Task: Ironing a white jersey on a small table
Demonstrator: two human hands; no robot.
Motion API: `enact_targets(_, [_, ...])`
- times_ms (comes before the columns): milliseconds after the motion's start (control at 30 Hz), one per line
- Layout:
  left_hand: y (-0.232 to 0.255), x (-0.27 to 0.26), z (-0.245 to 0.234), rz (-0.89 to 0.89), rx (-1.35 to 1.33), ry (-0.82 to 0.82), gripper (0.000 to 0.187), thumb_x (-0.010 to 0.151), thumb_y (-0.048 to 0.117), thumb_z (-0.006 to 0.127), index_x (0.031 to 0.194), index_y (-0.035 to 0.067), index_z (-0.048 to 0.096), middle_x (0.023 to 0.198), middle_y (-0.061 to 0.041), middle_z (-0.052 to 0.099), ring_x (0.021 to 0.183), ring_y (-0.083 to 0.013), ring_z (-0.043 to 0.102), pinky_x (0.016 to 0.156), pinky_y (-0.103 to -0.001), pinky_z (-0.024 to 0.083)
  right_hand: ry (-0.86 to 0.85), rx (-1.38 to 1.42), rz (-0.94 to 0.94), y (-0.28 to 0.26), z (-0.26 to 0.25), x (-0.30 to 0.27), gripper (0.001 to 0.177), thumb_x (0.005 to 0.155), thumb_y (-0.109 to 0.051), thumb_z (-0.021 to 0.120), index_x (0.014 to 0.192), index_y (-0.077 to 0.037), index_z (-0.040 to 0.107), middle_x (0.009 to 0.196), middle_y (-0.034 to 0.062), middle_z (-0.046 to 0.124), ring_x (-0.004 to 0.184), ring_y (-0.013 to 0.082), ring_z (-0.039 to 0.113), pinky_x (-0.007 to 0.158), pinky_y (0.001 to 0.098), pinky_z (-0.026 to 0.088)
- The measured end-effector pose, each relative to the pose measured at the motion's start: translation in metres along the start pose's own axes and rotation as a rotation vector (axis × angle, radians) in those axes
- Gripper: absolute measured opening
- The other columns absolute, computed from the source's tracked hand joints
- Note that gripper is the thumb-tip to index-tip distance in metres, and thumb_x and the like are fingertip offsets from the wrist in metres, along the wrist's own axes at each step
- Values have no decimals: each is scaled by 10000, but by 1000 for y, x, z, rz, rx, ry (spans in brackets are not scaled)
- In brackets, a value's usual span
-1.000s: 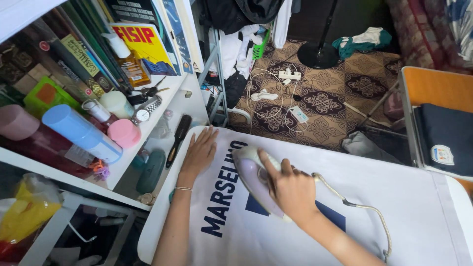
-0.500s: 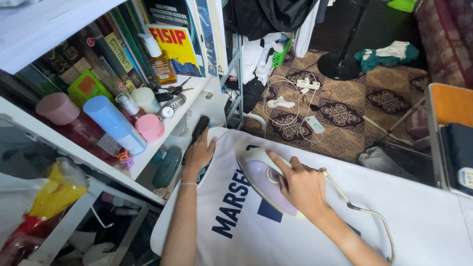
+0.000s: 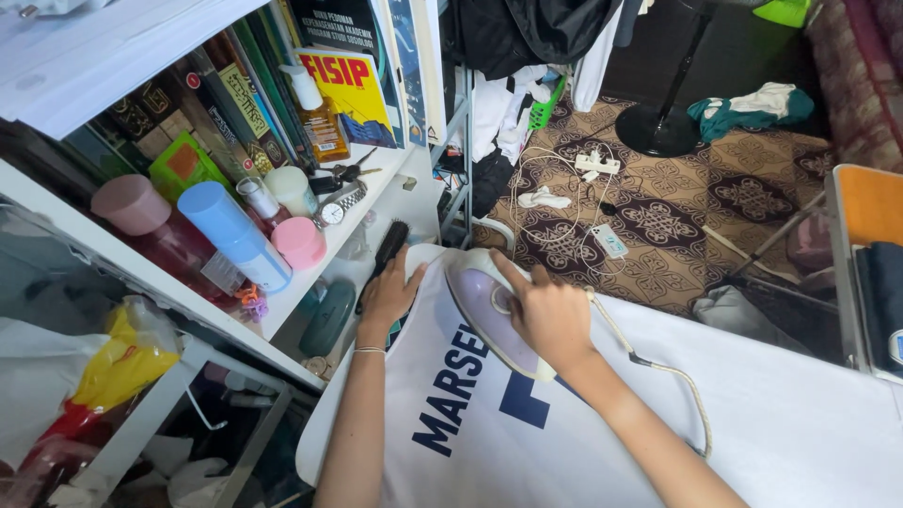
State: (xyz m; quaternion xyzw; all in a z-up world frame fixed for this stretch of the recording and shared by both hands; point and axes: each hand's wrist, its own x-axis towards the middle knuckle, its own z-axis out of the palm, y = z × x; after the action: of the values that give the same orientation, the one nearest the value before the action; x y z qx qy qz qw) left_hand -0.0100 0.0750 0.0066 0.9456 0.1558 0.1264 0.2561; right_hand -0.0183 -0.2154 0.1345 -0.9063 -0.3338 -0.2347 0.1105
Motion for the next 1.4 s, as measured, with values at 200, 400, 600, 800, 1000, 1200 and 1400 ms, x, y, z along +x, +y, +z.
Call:
enact_targets(200, [1,3,3,-15,36,-2,699,990,554,471,1533,121,389,1432,-201,558,1197,-445,585,992,-541,472,-28,-57,22,14,-26,-43,672,814,-261,731,1445,-368,528,778,78,645,436,273,626,392,422,471])
enact_targets(400, [32,-20,-5,211,256,163,678,981,384,567,1523,15,396,1555,-214,440,1397,-359,446,1113,-541,354,-51,-88,85,22,-39,-69,703,803,-269,722,1458,-406,504,758,67,640,417,272,622,381,433,464])
enact_targets(600, [74,-138,-10,444,267,29,753,963,434,580,1513,-27,355,1584,-276,321,1494,-388,248,1198,-563,107,-62,-146,72,20,-26,-52,811,750,-268,743,1503,-354,454,809,93,653,467,284,647,408,427,485])
enact_targets(800, [80,-180,-18,446,160,111,723,962,430,584,1523,20,384,1599,-221,331,1522,-372,198,1211,-565,54,-90,-154,69,20,-23,-38,853,727,-232,738,1517,-363,444,843,95,668,467,285,653,434,421,508])
enact_targets(1000, [75,-176,-19,443,126,97,760,941,446,592,1524,10,372,1597,-212,327,1512,-357,202,1207,-540,67,-141,-143,105,24,-47,-74,764,785,-290,734,1482,-420,451,742,60,657,444,278,635,436,458,506])
enact_targets(1200, [52,-176,-25,429,119,38,730,987,398,552,1544,-21,334,1630,-216,301,1532,-327,220,1235,-499,82,-276,-162,147,34,-76,-122,846,719,-311,748,1493,-500,462,794,38,673,425,269,652,460,456,531])
enact_targets(1400, [31,-181,-59,448,250,-52,604,998,344,502,1530,76,402,1595,-155,374,1498,-272,299,1226,-562,72,-230,-135,172,41,-75,-137,835,690,-300,768,1460,-474,499,786,30,707,485,275,669,481,453,531])
